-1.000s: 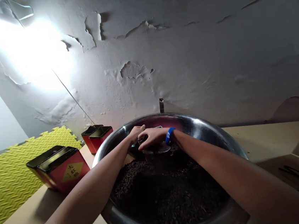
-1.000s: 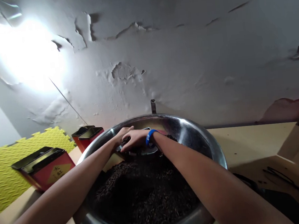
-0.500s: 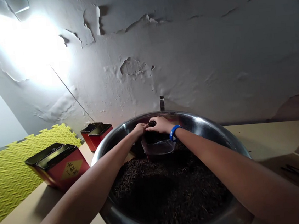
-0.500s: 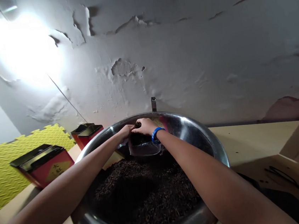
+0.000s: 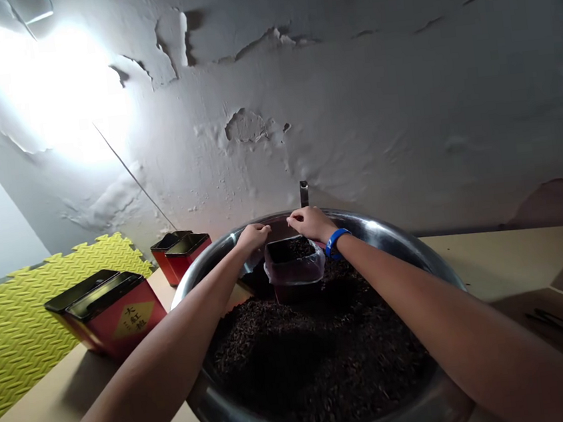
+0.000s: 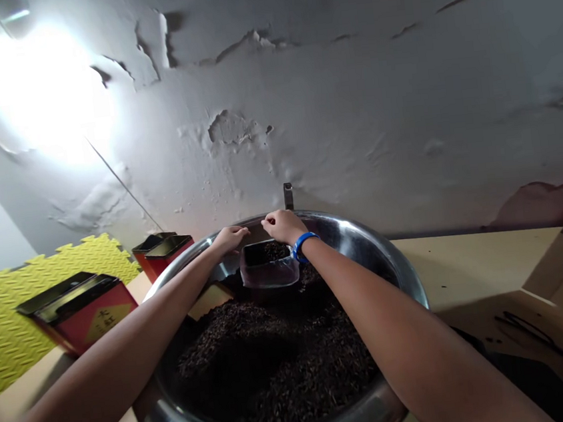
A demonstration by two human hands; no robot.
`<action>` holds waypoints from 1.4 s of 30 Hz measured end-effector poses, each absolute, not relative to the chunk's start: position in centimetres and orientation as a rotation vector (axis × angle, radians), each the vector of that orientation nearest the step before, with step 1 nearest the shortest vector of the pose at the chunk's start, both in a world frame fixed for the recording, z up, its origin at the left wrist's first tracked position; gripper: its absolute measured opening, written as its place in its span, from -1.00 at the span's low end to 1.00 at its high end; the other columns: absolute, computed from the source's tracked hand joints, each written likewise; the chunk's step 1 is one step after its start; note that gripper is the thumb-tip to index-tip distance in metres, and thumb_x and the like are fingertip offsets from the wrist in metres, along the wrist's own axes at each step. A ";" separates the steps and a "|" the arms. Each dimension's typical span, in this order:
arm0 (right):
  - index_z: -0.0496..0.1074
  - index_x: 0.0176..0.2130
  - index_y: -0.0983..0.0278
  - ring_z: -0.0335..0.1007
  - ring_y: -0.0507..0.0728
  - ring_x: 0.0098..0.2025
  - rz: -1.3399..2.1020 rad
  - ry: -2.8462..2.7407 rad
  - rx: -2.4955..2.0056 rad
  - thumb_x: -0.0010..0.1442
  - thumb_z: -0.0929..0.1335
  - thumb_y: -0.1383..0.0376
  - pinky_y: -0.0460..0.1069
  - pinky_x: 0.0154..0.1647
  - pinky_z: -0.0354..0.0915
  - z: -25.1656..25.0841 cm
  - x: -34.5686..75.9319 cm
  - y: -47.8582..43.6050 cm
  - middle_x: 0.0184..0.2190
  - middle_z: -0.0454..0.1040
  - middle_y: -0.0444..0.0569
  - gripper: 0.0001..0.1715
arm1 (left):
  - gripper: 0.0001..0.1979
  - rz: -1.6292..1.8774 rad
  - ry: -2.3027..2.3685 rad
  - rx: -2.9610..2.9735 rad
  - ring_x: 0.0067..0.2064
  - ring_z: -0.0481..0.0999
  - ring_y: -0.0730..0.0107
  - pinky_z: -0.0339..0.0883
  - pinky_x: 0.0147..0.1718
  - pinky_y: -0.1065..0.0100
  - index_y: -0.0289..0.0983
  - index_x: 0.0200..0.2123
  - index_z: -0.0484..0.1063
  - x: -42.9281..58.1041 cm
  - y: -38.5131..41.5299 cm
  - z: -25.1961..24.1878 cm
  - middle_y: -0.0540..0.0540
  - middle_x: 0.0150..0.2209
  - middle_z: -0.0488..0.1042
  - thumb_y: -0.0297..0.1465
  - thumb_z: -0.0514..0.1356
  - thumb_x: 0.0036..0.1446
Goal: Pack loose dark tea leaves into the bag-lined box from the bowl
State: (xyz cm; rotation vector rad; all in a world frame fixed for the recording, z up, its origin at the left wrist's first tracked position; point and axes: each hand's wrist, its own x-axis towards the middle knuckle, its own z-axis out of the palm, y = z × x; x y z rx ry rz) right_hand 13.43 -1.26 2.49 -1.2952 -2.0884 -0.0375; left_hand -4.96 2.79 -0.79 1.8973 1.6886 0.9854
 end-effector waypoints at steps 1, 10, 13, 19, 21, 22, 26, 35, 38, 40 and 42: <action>0.47 -0.41 0.26 0.29 0.00 -0.46 -0.036 -2.115 -1.284 0.11 0.19 0.15 -0.13 -0.45 0.07 2.7 13.5 -1.3 -0.52 0.44 -0.10 -0.64 | -0.67 0.969 1.705 1.891 -0.57 0.27 0.50 0.12 -0.65 0.51 -0.27 -0.27 0.45 -5.1 2.8 -0.7 -0.02 -0.57 0.35 -0.20 0.03 0.03; 0.48 -0.51 0.29 0.24 -0.01 -0.56 0.346 -2.377 -1.367 0.03 0.18 -0.09 -0.12 -0.52 0.06 2.3 13.1 -1.4 -0.59 0.42 -0.08 -0.43 | -0.69 1.033 1.726 2.090 -0.47 0.35 0.44 0.14 -0.52 0.47 -0.29 -0.34 0.49 -5.0 3.3 -0.6 -0.06 -0.48 0.45 -0.25 0.03 0.02; 0.48 -0.51 0.31 0.21 0.00 -0.57 0.297 -2.462 -1.362 -0.01 0.18 -0.15 -0.11 -0.55 0.01 1.7 12.8 -1.4 -0.61 0.39 -0.08 -0.37 | -0.69 1.028 1.723 2.117 -0.42 0.38 0.41 0.15 -0.47 0.46 -0.29 -0.35 0.49 -4.9 3.4 -0.7 -0.06 -0.46 0.47 -0.26 0.01 0.02; 0.48 -0.44 0.29 0.21 0.00 -0.52 0.067 -2.375 -1.267 0.09 0.10 -0.11 -0.11 -0.49 -0.01 1.6 12.5 -1.5 -0.60 0.38 -0.06 -0.35 | -0.68 1.053 1.666 2.154 -0.37 0.40 0.40 0.17 -0.42 0.47 -0.29 -0.36 0.49 -5.1 3.6 -0.6 -0.07 -0.39 0.49 -0.27 0.00 0.02; 0.48 -0.42 0.30 0.22 0.00 -0.52 0.100 -2.409 -1.267 0.10 0.10 -0.11 -0.12 -0.50 -0.02 1.5 12.4 -1.5 -0.57 0.40 -0.06 -0.35 | -0.67 1.029 1.681 2.149 -0.41 0.39 0.41 0.16 -0.45 0.46 -0.29 -0.36 0.49 -5.1 3.7 -0.7 -0.06 -0.43 0.48 -0.25 0.00 0.01; 0.48 -0.43 0.30 0.22 -0.01 -0.53 0.123 -2.441 -1.279 0.09 0.09 -0.11 -0.13 -0.51 -0.02 1.5 12.4 -1.5 -0.58 0.40 -0.06 -0.34 | -0.66 1.010 1.691 2.147 -0.43 0.38 0.41 0.15 -0.47 0.46 -0.29 -0.36 0.49 -5.1 3.7 -0.7 -0.06 -0.45 0.48 -0.24 0.00 0.01; 0.46 -0.53 0.29 0.23 0.01 -0.55 0.017 -2.460 -1.376 0.06 0.11 -0.14 -0.11 -0.53 -0.02 1.4 12.8 -1.4 -0.62 0.38 -0.05 -0.33 | -0.66 0.964 1.692 2.171 -0.48 0.35 0.44 0.12 -0.50 0.46 -0.29 -0.38 0.50 -5.0 3.6 -0.8 -0.05 -0.51 0.45 -0.22 0.00 0.01; 0.49 -0.42 0.27 0.30 0.02 -0.48 0.055 -2.487 -1.247 0.15 0.10 -0.02 -0.13 -0.49 0.04 1.5 12.6 -2.1 -0.50 0.46 -0.04 -0.42 | -0.64 0.962 1.691 2.156 -0.57 0.27 0.48 0.06 -0.58 0.47 -0.33 -0.40 0.49 -5.0 3.4 -0.6 -0.04 -0.60 0.38 -0.21 0.01 0.02; 0.47 -0.51 0.29 0.30 0.05 -0.49 -0.117 -2.476 -1.340 0.13 0.13 -0.04 -0.10 -0.51 0.01 1.7 12.2 -2.7 -0.51 0.46 0.02 -0.41 | -0.66 0.969 1.697 2.143 -0.55 0.29 0.47 0.08 -0.56 0.47 -0.32 -0.38 0.49 -5.0 3.3 -0.5 -0.04 -0.58 0.39 -0.23 0.02 0.02; 0.46 -0.51 0.29 0.30 0.05 -0.47 -0.194 -2.436 -1.272 0.15 0.13 0.00 -0.09 -0.49 0.01 2.1 11.5 -3.4 -0.50 0.45 0.01 -0.44 | -0.67 0.984 1.647 2.110 -0.51 0.30 0.45 0.11 -0.53 0.47 -0.34 -0.40 0.49 -5.1 3.1 -0.4 -0.04 -0.56 0.40 -0.23 0.03 0.02; 0.46 -0.47 0.28 0.28 0.02 -0.47 -0.146 -2.453 -1.105 0.17 0.11 0.05 -0.10 -0.47 0.02 2.3 10.1 -4.4 -0.49 0.45 -0.02 -0.47 | -0.67 0.998 1.584 2.058 -0.48 0.32 0.44 0.13 -0.50 0.47 -0.36 -0.40 0.48 -5.2 3.0 -0.5 -0.05 -0.54 0.41 -0.22 0.05 0.01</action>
